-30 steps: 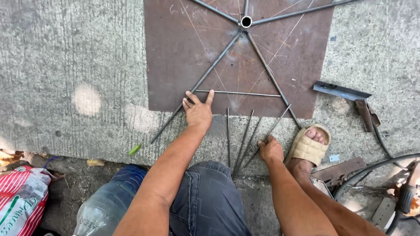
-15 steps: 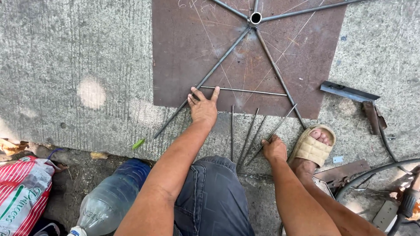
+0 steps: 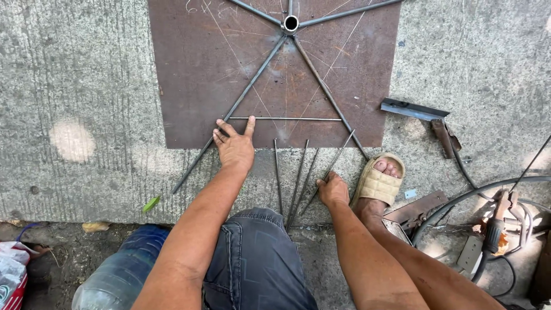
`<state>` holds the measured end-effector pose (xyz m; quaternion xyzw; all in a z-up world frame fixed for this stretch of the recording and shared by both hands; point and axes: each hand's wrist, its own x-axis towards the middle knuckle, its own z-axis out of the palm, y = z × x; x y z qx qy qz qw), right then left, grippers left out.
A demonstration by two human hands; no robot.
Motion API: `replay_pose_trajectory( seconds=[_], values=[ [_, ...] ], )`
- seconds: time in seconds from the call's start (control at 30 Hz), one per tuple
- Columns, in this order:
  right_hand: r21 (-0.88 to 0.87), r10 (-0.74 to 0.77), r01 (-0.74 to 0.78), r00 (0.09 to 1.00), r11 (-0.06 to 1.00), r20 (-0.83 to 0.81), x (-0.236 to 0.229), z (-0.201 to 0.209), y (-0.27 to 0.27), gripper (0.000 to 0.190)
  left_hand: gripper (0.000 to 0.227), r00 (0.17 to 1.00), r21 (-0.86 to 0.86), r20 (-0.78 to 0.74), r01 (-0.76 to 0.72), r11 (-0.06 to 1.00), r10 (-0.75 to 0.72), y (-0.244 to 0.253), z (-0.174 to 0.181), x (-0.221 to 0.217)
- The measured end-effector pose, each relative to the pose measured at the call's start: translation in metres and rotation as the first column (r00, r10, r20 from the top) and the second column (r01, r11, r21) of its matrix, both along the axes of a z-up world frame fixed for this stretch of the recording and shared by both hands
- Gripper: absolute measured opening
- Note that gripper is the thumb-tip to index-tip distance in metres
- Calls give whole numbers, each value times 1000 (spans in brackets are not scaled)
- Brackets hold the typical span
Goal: Arranging, measuring, and welding metal rods to a central hub on a metal plate to create a star-shaped structure.
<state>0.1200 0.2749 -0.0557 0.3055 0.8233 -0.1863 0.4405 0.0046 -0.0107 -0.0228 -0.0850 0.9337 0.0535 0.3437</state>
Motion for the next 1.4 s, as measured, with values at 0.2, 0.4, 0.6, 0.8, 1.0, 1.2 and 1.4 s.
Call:
replay_pose_trajectory(
  seconds=[0.2,0.4,0.6,0.8,1.0,1.2,1.4],
  values=[
    [8,5,-5,1000,1000,-7,5,-10,3,30,60,1000,-1,4,-5,1000,5,0,2,0],
    [6,19,-18,1000,1000,-21,3,-15,4,31,59,1000,20,22,-4,1000,4,-2,-3,-3],
    [-47,-16,11,994,999,-111,11,-6,6,29,60,999,9,40,-21,1000,21,0,7,-5],
    [-594,-844,629,505,502,-178,-36,46,-71,21,59,996,4,60,-59,998,59,0,2,-7],
    [-666,-984,727,164,167,-68,-78,-25,-143,17,59,986,29,132,-108,994,103,3,28,-13],
    [-682,-998,729,50,66,-43,-88,-35,-157,22,64,976,74,185,-129,989,114,4,42,-18],
    [-683,-999,730,19,-10,34,-108,-45,-168,22,64,971,82,190,-163,983,145,2,50,-21]
  ],
)
